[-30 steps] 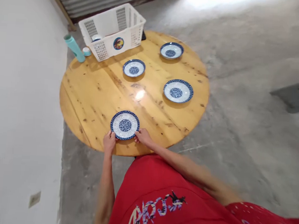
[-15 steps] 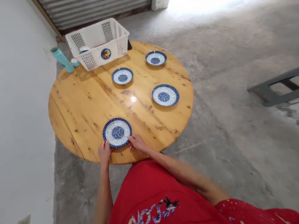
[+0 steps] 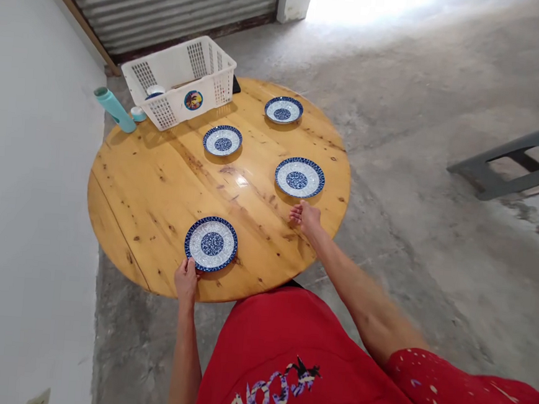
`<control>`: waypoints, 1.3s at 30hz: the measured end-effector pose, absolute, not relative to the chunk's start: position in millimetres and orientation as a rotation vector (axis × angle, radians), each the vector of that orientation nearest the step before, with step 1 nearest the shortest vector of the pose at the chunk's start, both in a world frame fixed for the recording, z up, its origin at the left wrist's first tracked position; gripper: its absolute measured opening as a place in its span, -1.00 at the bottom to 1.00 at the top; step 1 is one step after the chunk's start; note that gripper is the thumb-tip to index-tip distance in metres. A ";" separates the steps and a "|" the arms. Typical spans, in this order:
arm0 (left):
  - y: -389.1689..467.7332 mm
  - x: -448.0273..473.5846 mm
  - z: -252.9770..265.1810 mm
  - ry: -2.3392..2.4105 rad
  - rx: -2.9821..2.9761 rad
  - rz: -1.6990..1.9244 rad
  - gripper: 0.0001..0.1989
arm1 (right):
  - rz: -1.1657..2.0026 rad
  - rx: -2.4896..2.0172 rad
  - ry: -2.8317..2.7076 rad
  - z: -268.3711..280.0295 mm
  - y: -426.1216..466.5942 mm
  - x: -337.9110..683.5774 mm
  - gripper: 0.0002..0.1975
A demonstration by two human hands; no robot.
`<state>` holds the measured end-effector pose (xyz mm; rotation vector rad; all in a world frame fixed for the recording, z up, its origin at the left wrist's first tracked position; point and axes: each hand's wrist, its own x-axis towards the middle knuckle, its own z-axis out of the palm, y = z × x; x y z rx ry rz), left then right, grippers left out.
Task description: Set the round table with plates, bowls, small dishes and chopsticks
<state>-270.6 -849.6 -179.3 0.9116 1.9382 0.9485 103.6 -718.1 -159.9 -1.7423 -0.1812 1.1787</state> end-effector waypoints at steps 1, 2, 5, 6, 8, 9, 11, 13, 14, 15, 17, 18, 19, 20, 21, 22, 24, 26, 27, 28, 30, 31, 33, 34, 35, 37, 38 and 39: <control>-849.5 -270.6 -180.0 1.937 0.908 0.953 -0.63 | 1.162 -1.741 -0.156 -159.0 -712.5 110.9 -0.70; -849.5 -270.6 -180.6 1.934 0.903 0.960 -0.63 | 1.152 -1.740 -0.137 -158.6 -707.5 116.8 -0.70; -849.3 -270.6 -181.8 1.941 0.885 0.967 -0.63 | 1.137 -1.738 -0.101 -160.4 -695.8 128.8 -0.73; -849.2 -270.4 -181.8 1.951 0.878 0.963 -0.63 | 1.133 -1.740 -0.092 -161.9 -692.9 131.5 -0.74; -849.0 -269.8 -181.7 1.966 0.866 0.955 -0.63 | 1.127 -1.748 -0.076 -165.7 -688.1 135.7 -0.77; -848.8 -269.5 -181.5 1.972 0.862 0.954 -0.63 | 1.126 -1.754 -0.069 -167.7 -686.2 137.2 -0.78; -848.4 -268.7 -181.1 1.977 0.863 0.957 -0.63 | 1.127 -1.766 -0.061 -171.0 -683.3 139.5 -0.80; -847.9 -267.9 -180.6 1.986 0.868 0.957 -0.63 | 1.126 -1.775 -0.060 -173.0 -681.7 140.6 -0.82; -847.6 -267.6 -180.3 1.991 0.865 0.955 -0.63 | 1.124 -1.778 -0.061 -173.5 -681.3 140.7 -0.82; -847.4 -267.4 -180.1 1.995 0.861 0.951 -0.63 | 1.124 -1.779 -0.063 -173.6 -681.3 140.4 -0.83; -846.9 -267.2 -179.7 2.004 0.856 0.948 -0.63 | 1.124 -1.779 -0.068 -173.5 -682.3 139.2 -0.83; -846.8 -267.1 -179.8 2.008 0.862 0.947 -0.63 | 1.124 -1.778 -0.069 -173.2 -683.1 138.3 -0.83; -846.7 -267.1 -179.9 2.012 0.872 0.948 -0.64 | 1.125 -1.778 -0.069 -172.9 -684.2 137.4 -0.83; -846.8 -267.2 -180.3 2.018 0.886 0.949 -0.65 | 1.126 -1.778 -0.068 -172.6 -685.5 136.5 -0.83; -846.9 -267.2 -180.8 2.024 0.902 0.947 -0.65 | 1.127 -1.778 -0.067 -172.4 -686.9 135.6 -0.83; -847.0 -267.3 -181.4 2.032 0.918 0.946 -0.66 | 1.128 -1.779 -0.066 -172.1 -688.5 134.8 -0.84; -847.5 -267.4 -182.7 2.044 0.952 0.946 -0.67 | 1.129 -1.780 -0.062 -171.7 -691.8 133.6 -0.84; -848.0 -267.6 -183.5 2.053 0.983 0.951 -0.66 | 1.131 -1.781 -0.060 -171.4 -695.3 132.8 -0.81; -848.2 -267.6 -183.6 2.051 0.994 0.954 -0.66 | 1.132 -1.782 -0.059 -171.1 -696.9 132.5 -0.80; -848.2 -267.6 -183.5 2.047 0.997 0.956 -0.65 | 1.133 -1.784 -0.059 -170.8 -698.5 132.3 -0.79; -848.0 -267.4 -182.7 2.036 0.982 0.957 -0.66 | 1.134 -1.788 -0.062 -169.7 -701.0 131.9 -0.77; -847.7 -267.2 -182.0 2.027 0.965 0.956 -0.66 | 1.133 -1.791 -0.063 -168.9 -701.9 131.6 -0.77; -846.9 -266.9 -180.3 2.008 0.920 0.954 -0.67 | 1.127 -1.796 -0.067 -166.8 -703.0 130.9 -0.77; -846.4 -266.8 -179.4 2.001 0.899 0.956 -0.67 | 1.123 -1.798 -0.068 -165.6 -703.1 130.5 -0.77; -845.9 -266.6 -178.6 1.998 0.883 0.958 -0.67 | 1.120 -1.800 -0.069 -164.3 -703.1 130.1 -0.78; -844.8 -266.5 -177.2 2.001 0.867 0.958 -0.67 | 1.114 -1.802 -0.066 -161.6 -702.3 129.2 -0.78; -844.2 -266.4 -176.8 2.006 0.862 0.952 -0.66 | 1.111 -1.802 -0.063 -160.4 -701.7 128.7 -0.78; -843.6 -266.3 -176.6 2.012 0.860 0.946 -0.66 | 1.107 -1.802 -0.059 -159.2 -701.1 128.2 -0.78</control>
